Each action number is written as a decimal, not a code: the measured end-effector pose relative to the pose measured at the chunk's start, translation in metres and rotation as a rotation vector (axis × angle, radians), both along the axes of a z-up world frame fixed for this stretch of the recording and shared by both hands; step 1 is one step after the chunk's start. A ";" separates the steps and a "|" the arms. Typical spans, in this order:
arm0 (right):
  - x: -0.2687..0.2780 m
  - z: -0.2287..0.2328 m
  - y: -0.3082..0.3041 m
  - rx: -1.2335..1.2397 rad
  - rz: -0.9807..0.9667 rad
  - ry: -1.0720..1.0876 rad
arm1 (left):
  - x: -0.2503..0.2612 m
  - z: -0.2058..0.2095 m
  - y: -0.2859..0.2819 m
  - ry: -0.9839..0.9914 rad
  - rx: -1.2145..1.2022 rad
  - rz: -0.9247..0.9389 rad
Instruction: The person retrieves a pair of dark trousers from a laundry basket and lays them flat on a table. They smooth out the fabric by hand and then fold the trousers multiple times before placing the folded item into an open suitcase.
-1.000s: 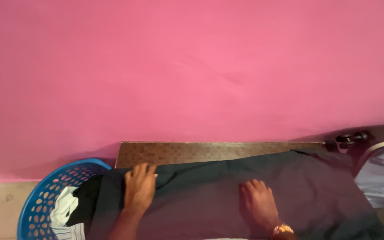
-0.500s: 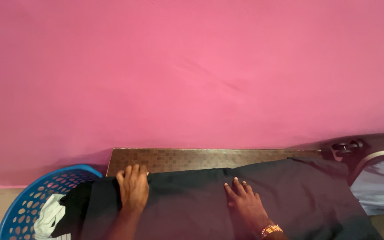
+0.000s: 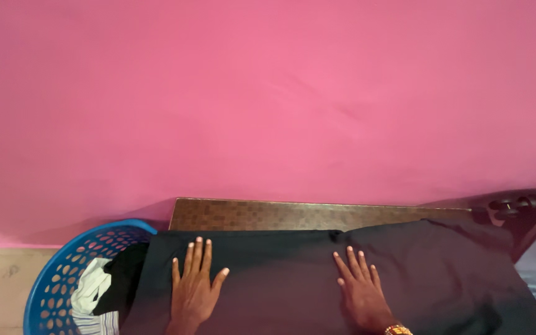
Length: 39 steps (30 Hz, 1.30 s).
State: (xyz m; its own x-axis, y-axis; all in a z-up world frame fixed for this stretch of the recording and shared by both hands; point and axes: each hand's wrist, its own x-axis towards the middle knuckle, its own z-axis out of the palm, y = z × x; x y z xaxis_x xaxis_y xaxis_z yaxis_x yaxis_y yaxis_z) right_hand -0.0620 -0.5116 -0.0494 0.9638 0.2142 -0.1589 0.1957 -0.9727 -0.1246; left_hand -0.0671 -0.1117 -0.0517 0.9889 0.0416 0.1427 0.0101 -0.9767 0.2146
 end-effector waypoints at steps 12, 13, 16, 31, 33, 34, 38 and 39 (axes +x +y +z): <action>0.017 -0.017 -0.020 0.008 -0.034 0.068 | -0.005 -0.008 0.034 -0.143 0.069 0.205; 0.016 -0.018 -0.021 0.022 -0.027 0.044 | 0.002 -0.007 0.032 -0.136 0.086 0.172; 0.011 -0.019 -0.023 0.056 -0.020 0.012 | 0.020 -0.005 0.030 -0.122 0.123 0.129; 0.010 -0.042 -0.029 0.014 -0.013 -0.114 | 0.090 0.029 0.136 0.143 -0.029 0.188; 0.011 -0.040 -0.031 0.049 -0.011 -0.113 | 0.083 0.011 0.139 -0.111 -0.153 0.257; 0.013 -0.040 -0.028 0.041 -0.014 -0.109 | 0.088 0.003 0.144 -0.040 -0.278 0.290; 0.012 -0.038 -0.026 0.018 -0.015 -0.115 | 0.088 -0.032 0.141 0.102 -0.603 0.361; 0.012 -0.036 -0.025 0.018 -0.018 -0.123 | 0.085 -0.034 0.139 0.101 -0.636 0.360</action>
